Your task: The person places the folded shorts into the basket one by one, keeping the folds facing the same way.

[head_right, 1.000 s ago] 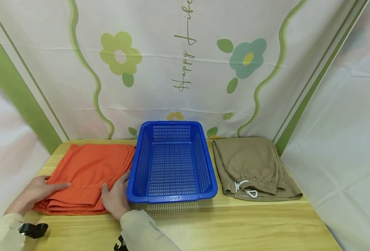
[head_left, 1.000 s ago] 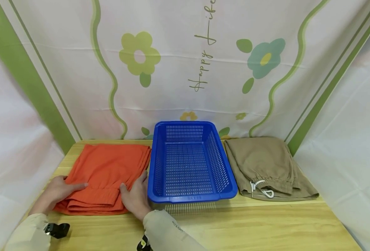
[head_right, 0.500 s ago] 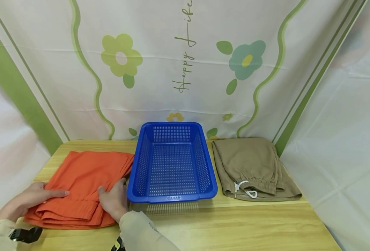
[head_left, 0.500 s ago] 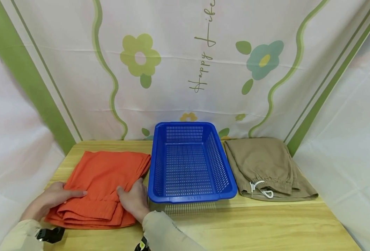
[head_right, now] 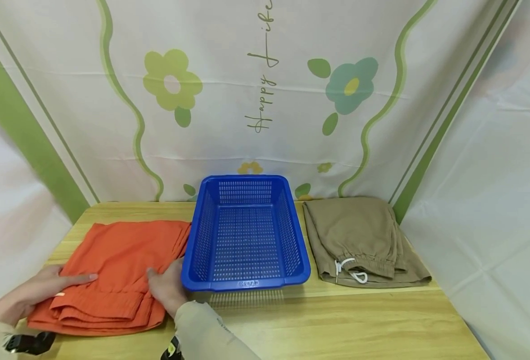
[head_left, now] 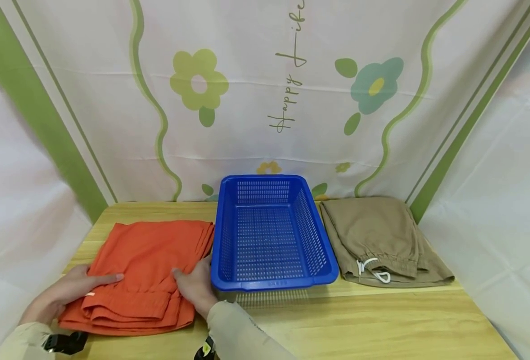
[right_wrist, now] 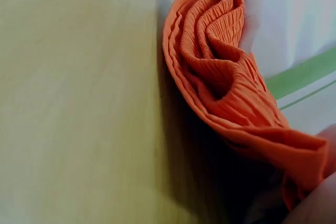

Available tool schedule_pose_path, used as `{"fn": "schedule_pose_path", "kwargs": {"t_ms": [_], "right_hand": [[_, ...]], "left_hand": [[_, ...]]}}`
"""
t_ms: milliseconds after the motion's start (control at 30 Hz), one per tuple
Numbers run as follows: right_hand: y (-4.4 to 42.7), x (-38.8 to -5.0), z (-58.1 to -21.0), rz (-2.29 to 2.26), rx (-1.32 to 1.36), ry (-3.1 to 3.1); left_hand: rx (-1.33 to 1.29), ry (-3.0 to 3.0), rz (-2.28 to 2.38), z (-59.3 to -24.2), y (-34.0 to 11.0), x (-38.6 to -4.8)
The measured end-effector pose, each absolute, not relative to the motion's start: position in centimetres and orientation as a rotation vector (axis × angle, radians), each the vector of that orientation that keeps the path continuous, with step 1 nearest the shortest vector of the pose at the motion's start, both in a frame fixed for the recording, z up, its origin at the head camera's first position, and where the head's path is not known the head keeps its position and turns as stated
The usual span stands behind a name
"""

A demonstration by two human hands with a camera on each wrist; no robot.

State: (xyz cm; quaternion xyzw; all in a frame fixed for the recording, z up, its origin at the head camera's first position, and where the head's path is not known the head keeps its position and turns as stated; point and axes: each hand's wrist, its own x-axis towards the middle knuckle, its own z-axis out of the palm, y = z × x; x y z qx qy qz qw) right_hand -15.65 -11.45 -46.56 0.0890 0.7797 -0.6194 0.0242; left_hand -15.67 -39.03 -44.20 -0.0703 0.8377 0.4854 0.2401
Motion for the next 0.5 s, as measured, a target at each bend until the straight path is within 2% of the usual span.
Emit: {"fn": "schedule_pose_path", "kwargs": {"t_ms": [200,500], "right_hand": [[-11.75,-15.3,-46.63,-2.07,0.377,2.134],[-11.86,-15.27,-46.64,-2.069,0.518,1.951]], "left_hand": [[-0.165,2.279,1.352,-44.06,-39.28,-15.37],[-0.091,2.283,1.377,-43.78,-39.55,-15.22]]}}
